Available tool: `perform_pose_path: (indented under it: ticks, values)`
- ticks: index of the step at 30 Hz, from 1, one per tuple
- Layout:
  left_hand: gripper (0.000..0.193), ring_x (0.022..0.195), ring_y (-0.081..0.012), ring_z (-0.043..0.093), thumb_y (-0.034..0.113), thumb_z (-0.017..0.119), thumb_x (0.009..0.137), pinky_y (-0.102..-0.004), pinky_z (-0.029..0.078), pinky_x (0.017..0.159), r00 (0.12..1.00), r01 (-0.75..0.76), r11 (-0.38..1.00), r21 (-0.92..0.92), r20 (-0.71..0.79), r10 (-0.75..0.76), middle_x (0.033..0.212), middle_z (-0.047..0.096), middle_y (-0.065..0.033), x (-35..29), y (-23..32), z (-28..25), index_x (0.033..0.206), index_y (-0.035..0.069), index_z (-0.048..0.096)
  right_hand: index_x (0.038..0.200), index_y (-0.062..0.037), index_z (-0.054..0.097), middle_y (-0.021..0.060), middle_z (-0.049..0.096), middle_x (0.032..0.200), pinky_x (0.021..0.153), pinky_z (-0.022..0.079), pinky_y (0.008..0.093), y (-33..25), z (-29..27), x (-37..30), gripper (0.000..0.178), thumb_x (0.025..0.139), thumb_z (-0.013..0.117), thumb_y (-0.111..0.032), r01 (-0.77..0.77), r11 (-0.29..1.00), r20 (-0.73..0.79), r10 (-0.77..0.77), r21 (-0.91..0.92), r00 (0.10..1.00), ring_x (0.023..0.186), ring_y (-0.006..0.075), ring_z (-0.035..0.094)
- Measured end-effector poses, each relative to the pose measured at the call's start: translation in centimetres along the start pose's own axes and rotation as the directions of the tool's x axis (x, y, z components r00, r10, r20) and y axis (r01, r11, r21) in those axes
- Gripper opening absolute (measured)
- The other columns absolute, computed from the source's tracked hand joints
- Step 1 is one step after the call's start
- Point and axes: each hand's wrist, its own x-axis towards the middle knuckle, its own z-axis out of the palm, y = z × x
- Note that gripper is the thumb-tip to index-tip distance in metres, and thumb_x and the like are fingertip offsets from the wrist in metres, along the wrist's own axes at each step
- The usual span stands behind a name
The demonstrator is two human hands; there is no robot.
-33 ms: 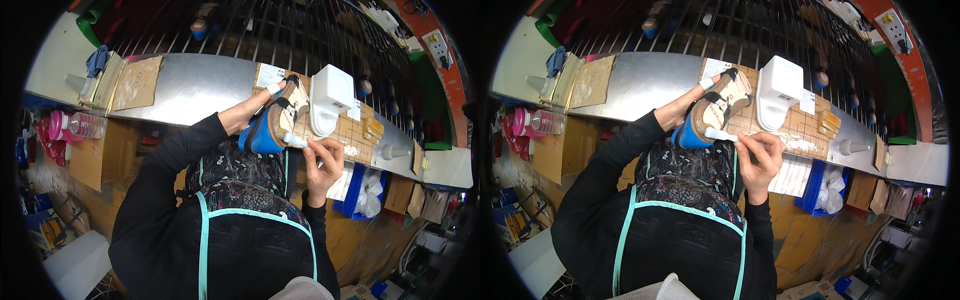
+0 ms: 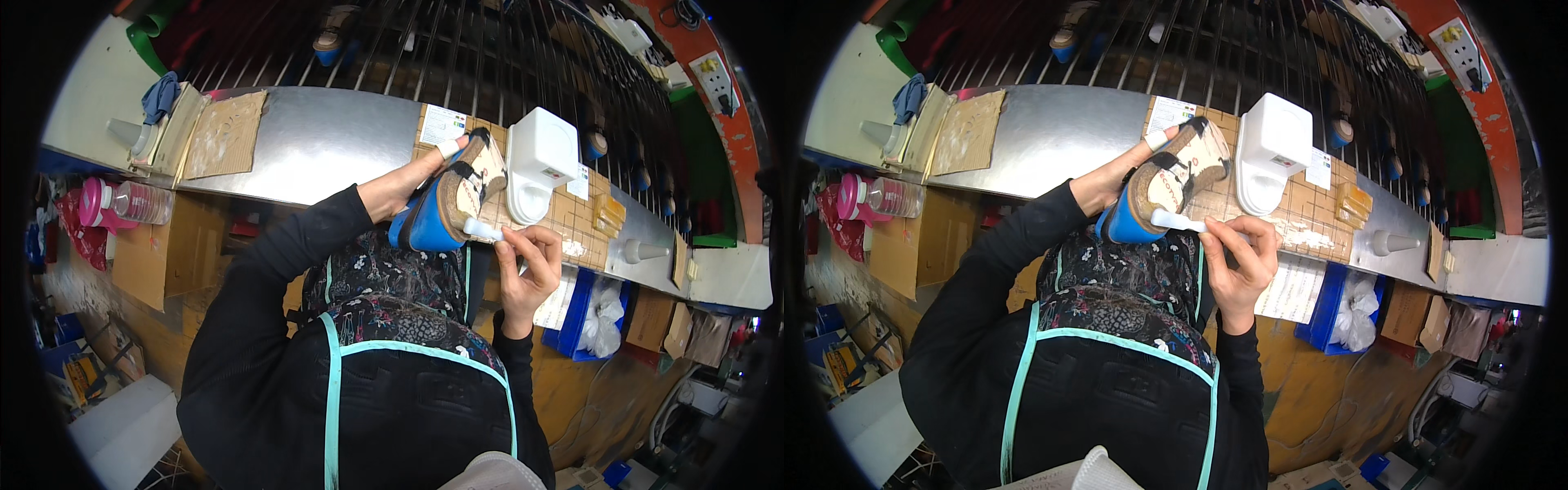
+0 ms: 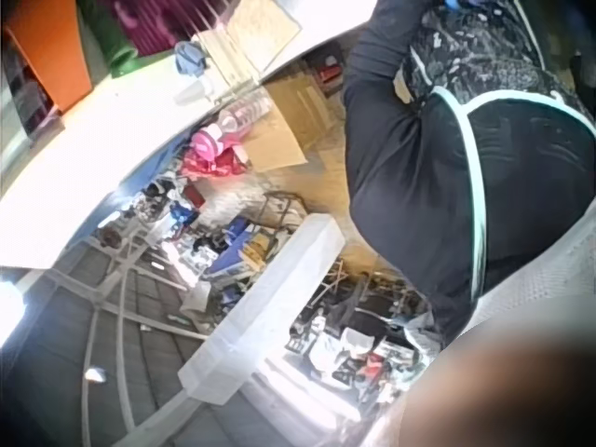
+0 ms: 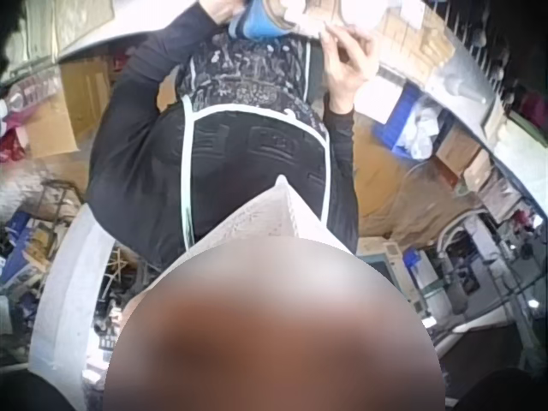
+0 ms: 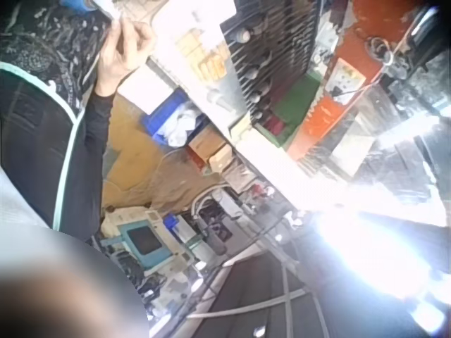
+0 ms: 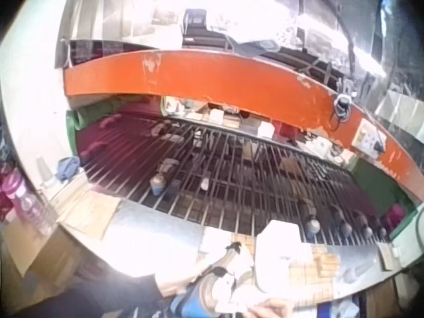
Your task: The person applies a white adhesive to the sole and strap areas of a blue sandal using a small brush. They repeatedly dip the brush into a container and spread the glue across the sandal's surface, then place the sandal on a metal rack and repeat the process on another sandal.
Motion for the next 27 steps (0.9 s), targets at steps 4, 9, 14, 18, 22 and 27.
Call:
perform_pose_path:
  ticks: [4, 9, 14, 18, 22, 27]
  values:
    - [0.062, 0.101, -0.0182, 0.065, 0.055, 0.052, 0.091, -0.0325, 0.056, 0.085, 0.989, -0.142, 0.990, -0.021, 0.033, 0.143, 0.121, 0.062, -0.0138, -1.1, -1.9, -0.2, 0.130, 0.007, 0.052, 0.093, -0.0064, 0.074, 0.0047, 0.059, 0.087, 0.070, 0.043, 0.0280, 0.1, 0.1, 0.7, 0.025, 0.069, 0.079, -0.002, 0.034, 0.998, 0.040, -0.036, 0.046, 0.999, 0.079, 0.0168, 0.055]
    - [0.056, 0.091, -0.0252, 0.068, 0.051, 0.048, 0.094, -0.0366, 0.061, 0.070, 0.927, 0.026, 0.997, -0.073, 0.376, 0.004, 0.118, 0.061, -0.0154, -0.4, -3.8, -2.6, 0.136, 0.012, 0.046, 0.092, -0.0065, 0.075, 0.0048, 0.058, 0.088, 0.070, 0.046, 0.0288, 0.5, 0.5, 1.5, 0.024, 0.069, 0.079, -0.003, 0.085, 0.993, 0.115, -0.095, 0.082, 0.989, 0.080, 0.0174, 0.056]
    - [0.057, 0.085, -0.0387, 0.063, 0.048, 0.044, 0.097, -0.0408, 0.059, 0.058, 0.705, 0.411, 0.909, -0.066, 0.655, -0.271, 0.115, 0.057, -0.0215, 0.1, -5.3, -4.8, 0.139, 0.009, 0.041, 0.092, -0.0083, 0.075, 0.0043, 0.059, 0.085, 0.070, 0.046, 0.0290, 1.3, 0.7, 2.8, 0.024, 0.068, 0.080, -0.005, 0.125, 0.987, 0.229, -0.145, 0.101, 0.963, 0.081, 0.0169, 0.055]
    - [0.067, 0.088, -0.0370, 0.059, 0.053, 0.045, 0.095, -0.0402, 0.054, 0.062, 0.568, 0.660, 0.733, -0.166, 0.749, -0.342, 0.117, 0.052, -0.0291, -0.6, -7.0, -4.8, 0.137, 0.001, 0.040, 0.093, -0.0104, 0.076, 0.0038, 0.059, 0.087, 0.069, 0.045, 0.0289, 1.7, 0.6, 3.9, 0.026, 0.067, 0.081, -0.007, 0.144, 0.979, 0.336, -0.186, 0.145, 0.923, 0.081, 0.0167, 0.055]
    - [0.080, 0.095, -0.0371, 0.055, 0.059, 0.044, 0.092, -0.0410, 0.051, 0.066, 0.338, 0.834, 0.534, -0.138, 0.893, -0.297, 0.125, 0.045, -0.0317, -0.2, -8.1, -3.8, 0.140, -0.003, 0.032, 0.093, -0.0115, 0.076, 0.0032, 0.059, 0.088, 0.069, 0.045, 0.0286, 2.0, 0.6, 4.9, 0.025, 0.068, 0.080, -0.009, 0.177, 0.966, 0.417, -0.243, 0.191, 0.876, 0.082, 0.0160, 0.055]
    - [0.090, 0.099, -0.0383, 0.054, 0.062, 0.045, 0.090, -0.0423, 0.051, 0.072, 0.237, 0.889, 0.444, -0.116, 0.945, -0.227, 0.127, 0.041, -0.0342, 0.6, -9.3, -3.5, 0.142, -0.007, 0.023, 0.089, -0.0121, 0.077, 0.0028, 0.060, 0.090, 0.070, 0.044, 0.0279, 3.0, -0.7, 5.7, 0.024, 0.066, 0.081, -0.009, 0.189, 0.966, 0.508, -0.254, 0.177, 0.823, 0.083, 0.0165, 0.055]
